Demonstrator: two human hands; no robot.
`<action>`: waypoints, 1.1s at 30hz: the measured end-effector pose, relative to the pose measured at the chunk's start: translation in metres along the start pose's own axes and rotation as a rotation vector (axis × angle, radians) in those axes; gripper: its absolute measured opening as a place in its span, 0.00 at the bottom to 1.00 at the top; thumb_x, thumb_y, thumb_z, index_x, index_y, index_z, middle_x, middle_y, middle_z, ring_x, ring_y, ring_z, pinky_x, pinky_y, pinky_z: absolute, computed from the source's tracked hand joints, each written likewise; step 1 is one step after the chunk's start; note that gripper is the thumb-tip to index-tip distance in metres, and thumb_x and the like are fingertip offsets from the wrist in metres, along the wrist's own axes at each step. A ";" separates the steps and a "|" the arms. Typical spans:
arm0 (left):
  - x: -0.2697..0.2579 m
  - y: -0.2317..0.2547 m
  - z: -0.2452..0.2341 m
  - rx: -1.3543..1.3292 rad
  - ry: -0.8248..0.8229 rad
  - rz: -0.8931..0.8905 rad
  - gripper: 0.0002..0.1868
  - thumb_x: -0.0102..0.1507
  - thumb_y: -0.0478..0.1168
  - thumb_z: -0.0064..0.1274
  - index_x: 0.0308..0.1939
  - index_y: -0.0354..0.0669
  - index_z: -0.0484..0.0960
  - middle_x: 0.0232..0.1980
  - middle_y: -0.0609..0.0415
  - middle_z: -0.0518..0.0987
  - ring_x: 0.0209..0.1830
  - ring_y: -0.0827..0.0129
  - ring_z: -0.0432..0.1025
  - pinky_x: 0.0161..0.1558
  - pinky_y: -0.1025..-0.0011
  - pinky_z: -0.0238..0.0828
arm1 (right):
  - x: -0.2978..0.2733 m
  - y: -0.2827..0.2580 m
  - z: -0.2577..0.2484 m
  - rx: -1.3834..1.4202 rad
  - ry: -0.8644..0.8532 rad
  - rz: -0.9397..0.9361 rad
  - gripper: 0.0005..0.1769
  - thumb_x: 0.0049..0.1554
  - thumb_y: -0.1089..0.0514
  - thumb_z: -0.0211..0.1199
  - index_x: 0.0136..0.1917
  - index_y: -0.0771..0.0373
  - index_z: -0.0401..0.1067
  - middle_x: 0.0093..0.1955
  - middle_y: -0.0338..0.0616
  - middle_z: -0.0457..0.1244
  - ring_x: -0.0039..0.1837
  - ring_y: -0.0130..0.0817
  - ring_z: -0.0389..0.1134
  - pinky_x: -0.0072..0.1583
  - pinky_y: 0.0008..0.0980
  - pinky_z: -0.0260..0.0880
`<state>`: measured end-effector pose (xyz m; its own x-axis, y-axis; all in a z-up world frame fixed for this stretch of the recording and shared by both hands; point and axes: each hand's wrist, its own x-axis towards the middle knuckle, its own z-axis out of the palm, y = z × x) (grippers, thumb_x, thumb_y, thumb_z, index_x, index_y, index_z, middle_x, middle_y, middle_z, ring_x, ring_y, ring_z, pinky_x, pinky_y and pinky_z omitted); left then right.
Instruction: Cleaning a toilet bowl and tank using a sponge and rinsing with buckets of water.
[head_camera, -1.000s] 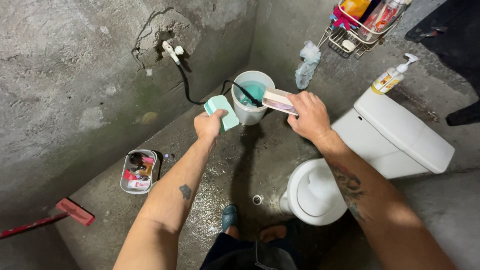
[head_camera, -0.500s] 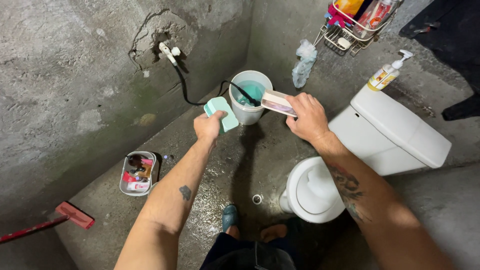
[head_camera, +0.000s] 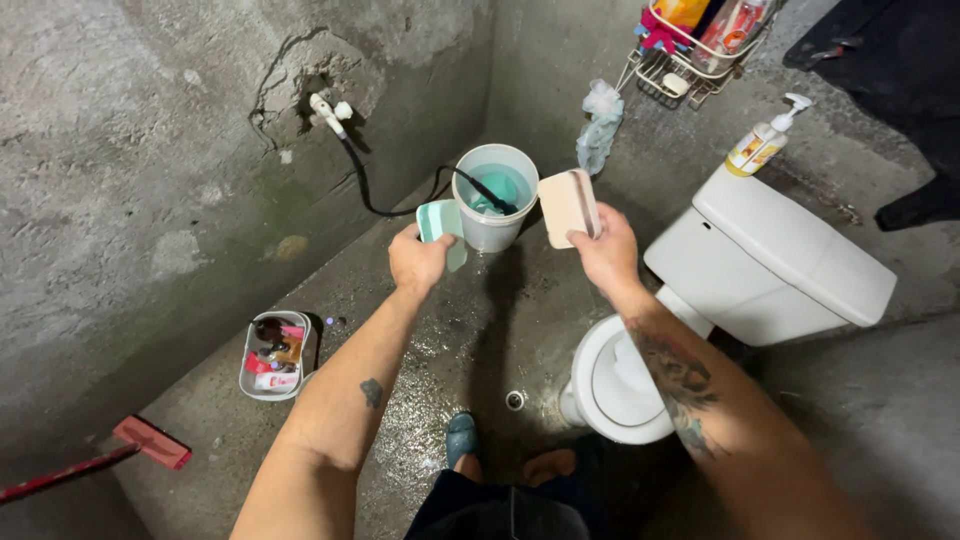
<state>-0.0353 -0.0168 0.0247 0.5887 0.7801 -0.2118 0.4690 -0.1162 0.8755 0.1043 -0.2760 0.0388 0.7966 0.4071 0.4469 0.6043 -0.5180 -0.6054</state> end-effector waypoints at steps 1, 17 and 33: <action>-0.002 0.000 0.002 0.059 0.011 0.057 0.26 0.51 0.46 0.68 0.52 0.43 0.86 0.47 0.46 0.85 0.47 0.57 0.81 0.53 0.63 0.75 | -0.002 0.008 0.006 0.284 -0.038 0.313 0.25 0.50 0.62 0.70 0.61 0.62 0.72 0.53 0.51 0.66 0.53 0.44 0.70 0.53 0.40 0.69; -0.028 0.025 0.062 0.409 -0.024 0.985 0.36 0.48 0.32 0.66 0.63 0.44 0.78 0.62 0.49 0.76 0.64 0.52 0.68 0.66 0.55 0.62 | -0.026 0.087 -0.010 1.486 -0.023 1.168 0.20 0.58 0.57 0.59 0.63 0.64 0.68 0.60 0.46 0.67 0.61 0.42 0.69 0.60 0.41 0.71; -0.060 0.093 0.255 0.342 -0.241 1.181 0.38 0.45 0.29 0.63 0.62 0.44 0.79 0.60 0.48 0.77 0.61 0.49 0.69 0.63 0.55 0.64 | -0.044 0.259 -0.141 1.335 0.219 1.262 0.26 0.55 0.53 0.57 0.65 0.62 0.66 0.58 0.49 0.67 0.59 0.46 0.70 0.60 0.45 0.68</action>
<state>0.1408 -0.2308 0.0077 0.8539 -0.0375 0.5191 -0.3016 -0.8485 0.4348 0.2274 -0.5341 -0.0447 0.7639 0.1487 -0.6280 -0.6033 0.5100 -0.6131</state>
